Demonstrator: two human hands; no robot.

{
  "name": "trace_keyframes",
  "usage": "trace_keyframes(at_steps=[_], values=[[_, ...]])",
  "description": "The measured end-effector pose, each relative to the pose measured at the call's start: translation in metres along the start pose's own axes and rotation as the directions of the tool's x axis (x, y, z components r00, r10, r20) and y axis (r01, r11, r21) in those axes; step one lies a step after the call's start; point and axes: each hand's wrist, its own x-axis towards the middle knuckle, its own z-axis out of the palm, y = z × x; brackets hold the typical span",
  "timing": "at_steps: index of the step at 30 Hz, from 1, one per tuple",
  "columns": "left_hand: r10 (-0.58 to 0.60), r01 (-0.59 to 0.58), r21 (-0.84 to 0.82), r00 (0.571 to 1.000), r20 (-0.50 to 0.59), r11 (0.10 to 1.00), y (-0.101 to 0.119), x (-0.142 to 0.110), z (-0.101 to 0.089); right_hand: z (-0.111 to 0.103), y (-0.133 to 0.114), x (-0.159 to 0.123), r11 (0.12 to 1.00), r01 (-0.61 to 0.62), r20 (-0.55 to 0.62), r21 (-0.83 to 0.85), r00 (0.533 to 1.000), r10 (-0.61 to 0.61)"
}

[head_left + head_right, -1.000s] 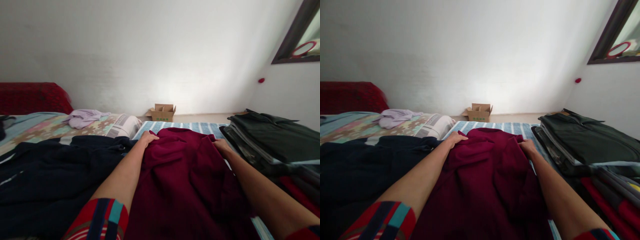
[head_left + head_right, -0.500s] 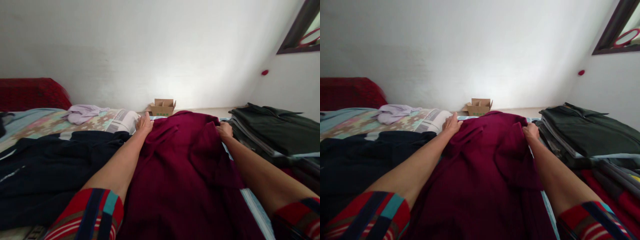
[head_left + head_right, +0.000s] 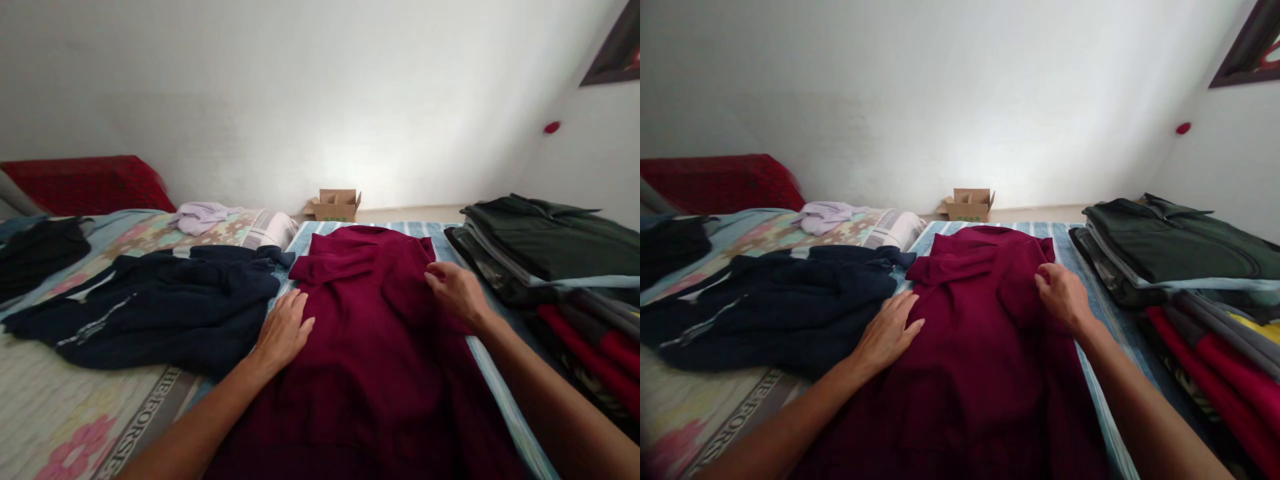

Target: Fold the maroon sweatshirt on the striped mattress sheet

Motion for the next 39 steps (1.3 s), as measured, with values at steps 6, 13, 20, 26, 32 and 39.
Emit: trace_keyframes(at_steps=[6,13,20,26,32,39], values=[[-0.295,0.296,0.010,0.945,0.142,0.955,-0.012,-0.076,-0.022,-0.033,-0.026,-0.134,0.919,0.347,0.252,0.185,0.887,-0.386],[-0.461,0.453,0.097,0.845,0.271,0.886,-0.016,-0.123,-0.050,-0.057,-0.031,-0.219,0.857,0.508,0.479,0.087,0.733,-0.483],[-0.450,0.472,-0.018,0.850,0.276,0.881,-0.024,-0.142,-0.062,-0.048,0.012,-0.234,0.902,0.395,0.323,-0.172,0.888,-0.327],[-0.469,0.525,-0.189,0.840,0.273,0.830,-0.029,-0.147,-0.066,-0.046,0.033,-0.243,0.929,0.321,0.241,-0.186,0.931,-0.273],[-0.496,0.524,-0.055,0.830,0.255,0.850,-0.020,-0.148,-0.060,-0.038,0.009,-0.263,0.818,0.541,0.100,-0.194,0.841,-0.532],[-0.515,0.517,0.025,0.844,0.152,0.856,-0.014,-0.155,-0.065,-0.023,-0.004,-0.276,0.776,0.577,0.110,-0.253,0.815,-0.569]])
